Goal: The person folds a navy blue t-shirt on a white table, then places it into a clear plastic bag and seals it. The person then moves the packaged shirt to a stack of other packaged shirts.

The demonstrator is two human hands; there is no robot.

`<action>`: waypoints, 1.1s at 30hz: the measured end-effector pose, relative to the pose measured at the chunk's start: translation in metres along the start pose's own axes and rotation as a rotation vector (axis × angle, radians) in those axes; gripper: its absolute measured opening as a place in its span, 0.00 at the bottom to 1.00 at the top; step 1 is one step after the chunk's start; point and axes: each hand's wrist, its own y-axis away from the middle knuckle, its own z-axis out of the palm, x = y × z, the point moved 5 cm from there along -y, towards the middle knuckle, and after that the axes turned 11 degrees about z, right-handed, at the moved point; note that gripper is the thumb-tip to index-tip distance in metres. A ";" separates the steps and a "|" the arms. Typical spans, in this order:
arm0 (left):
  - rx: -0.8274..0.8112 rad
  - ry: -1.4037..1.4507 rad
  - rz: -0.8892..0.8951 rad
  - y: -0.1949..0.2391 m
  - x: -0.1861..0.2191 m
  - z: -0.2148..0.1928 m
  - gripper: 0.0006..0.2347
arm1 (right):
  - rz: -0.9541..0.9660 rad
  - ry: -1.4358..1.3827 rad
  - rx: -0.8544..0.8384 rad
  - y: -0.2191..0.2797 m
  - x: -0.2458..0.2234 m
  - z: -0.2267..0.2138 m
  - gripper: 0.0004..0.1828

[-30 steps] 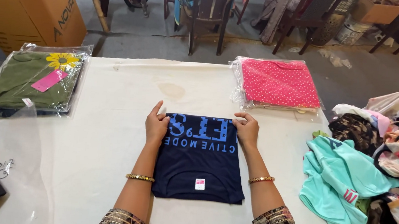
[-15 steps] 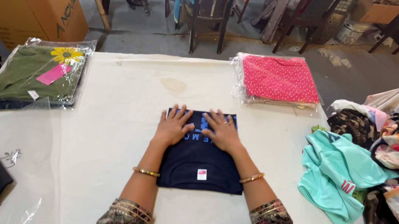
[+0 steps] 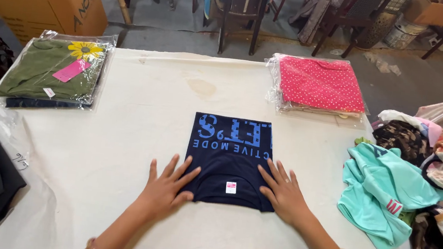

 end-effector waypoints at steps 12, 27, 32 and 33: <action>0.696 0.097 0.243 -0.135 0.009 -0.040 0.21 | -0.304 -0.049 0.108 -0.072 -0.097 -0.005 0.35; 0.495 0.020 -0.022 -0.259 -0.046 0.044 0.26 | -0.019 -0.007 0.293 -0.175 -0.031 0.027 0.35; 0.292 0.055 -0.190 -0.201 -0.044 -0.018 0.27 | 0.023 -0.052 0.177 -0.181 -0.016 0.018 0.37; 0.272 0.093 -0.233 -0.189 -0.050 -0.024 0.28 | 0.093 -0.036 0.149 -0.173 -0.007 0.011 0.37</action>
